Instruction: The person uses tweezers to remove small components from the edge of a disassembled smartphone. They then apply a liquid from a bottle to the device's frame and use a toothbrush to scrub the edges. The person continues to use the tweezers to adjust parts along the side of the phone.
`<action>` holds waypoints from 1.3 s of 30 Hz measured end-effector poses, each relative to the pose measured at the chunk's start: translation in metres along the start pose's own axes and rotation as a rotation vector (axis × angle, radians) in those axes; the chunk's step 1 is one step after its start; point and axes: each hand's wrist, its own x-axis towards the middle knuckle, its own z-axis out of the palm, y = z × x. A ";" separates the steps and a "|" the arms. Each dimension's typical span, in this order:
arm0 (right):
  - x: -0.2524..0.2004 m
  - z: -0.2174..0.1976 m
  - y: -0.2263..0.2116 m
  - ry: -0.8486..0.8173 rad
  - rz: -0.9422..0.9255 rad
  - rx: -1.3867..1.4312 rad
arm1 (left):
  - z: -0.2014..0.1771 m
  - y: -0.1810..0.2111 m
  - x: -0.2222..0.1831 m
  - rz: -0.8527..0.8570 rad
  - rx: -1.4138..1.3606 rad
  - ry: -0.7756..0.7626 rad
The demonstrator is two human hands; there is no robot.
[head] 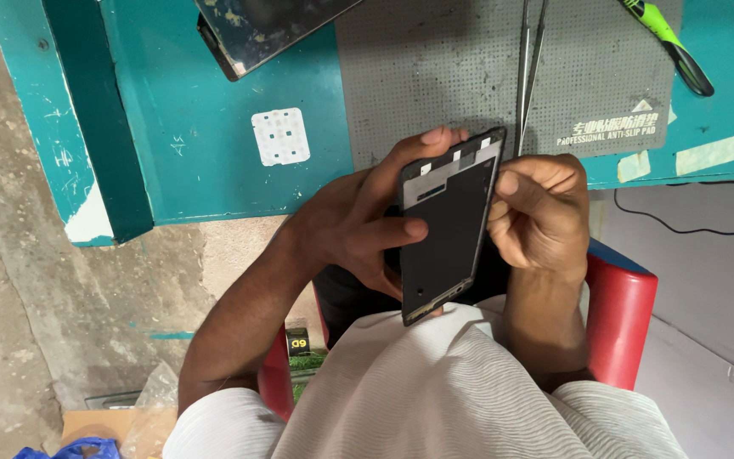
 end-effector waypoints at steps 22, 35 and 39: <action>0.056 0.019 -0.060 0.225 -0.879 -1.536 | 0.000 -0.001 -0.005 -0.105 -0.130 0.092; 0.064 0.021 -0.077 0.112 -0.953 -1.791 | -0.004 0.005 -0.001 -0.130 -0.061 0.094; -0.007 0.054 -0.058 0.079 -0.724 -1.509 | -0.006 0.006 -0.002 -0.136 -0.034 0.091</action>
